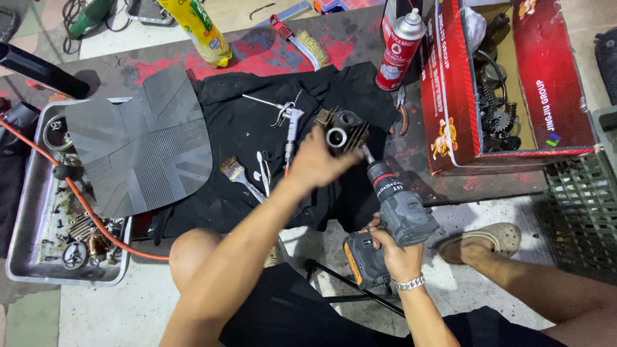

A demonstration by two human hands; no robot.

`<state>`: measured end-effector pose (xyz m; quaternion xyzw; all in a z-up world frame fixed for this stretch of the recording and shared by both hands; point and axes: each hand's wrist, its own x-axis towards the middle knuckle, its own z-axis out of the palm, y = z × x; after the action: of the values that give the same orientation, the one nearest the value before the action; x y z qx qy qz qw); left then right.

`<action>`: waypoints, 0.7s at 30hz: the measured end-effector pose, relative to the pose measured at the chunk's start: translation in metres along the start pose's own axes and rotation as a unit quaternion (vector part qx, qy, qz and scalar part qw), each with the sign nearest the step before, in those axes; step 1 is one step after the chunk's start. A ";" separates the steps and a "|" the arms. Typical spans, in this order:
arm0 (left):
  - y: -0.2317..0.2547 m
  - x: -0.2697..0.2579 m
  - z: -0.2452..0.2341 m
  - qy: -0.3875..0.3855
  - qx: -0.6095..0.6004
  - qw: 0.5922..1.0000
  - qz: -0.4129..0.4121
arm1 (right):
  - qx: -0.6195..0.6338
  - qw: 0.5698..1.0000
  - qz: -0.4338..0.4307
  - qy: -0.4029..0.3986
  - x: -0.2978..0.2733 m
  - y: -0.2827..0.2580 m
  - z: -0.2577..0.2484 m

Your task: The person uses a cordless drill to remove bolts from a metal engine cylinder head. They then use a pneumatic air gun to blow out debris from the cylinder and inspect the interior by hand.

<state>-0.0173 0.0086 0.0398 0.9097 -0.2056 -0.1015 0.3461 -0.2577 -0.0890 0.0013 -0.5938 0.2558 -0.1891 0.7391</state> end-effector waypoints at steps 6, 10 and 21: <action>0.029 -0.003 -0.001 0.018 0.094 0.995 0.012 | 0.059 0.998 -0.017 0.033 0.000 0.008 -0.002; 0.010 0.016 -0.021 -0.070 0.118 0.988 0.068 | 0.084 0.995 -0.025 0.038 0.000 0.004 -0.010; -0.028 0.012 -0.028 -0.208 0.123 0.948 0.206 | 0.172 0.985 0.025 -0.003 -0.009 -0.007 -0.027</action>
<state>0.0111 0.0382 0.0414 0.8417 -0.4670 -0.1884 0.1948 -0.2809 -0.1059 0.0048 -0.4517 0.2320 -0.2097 0.8356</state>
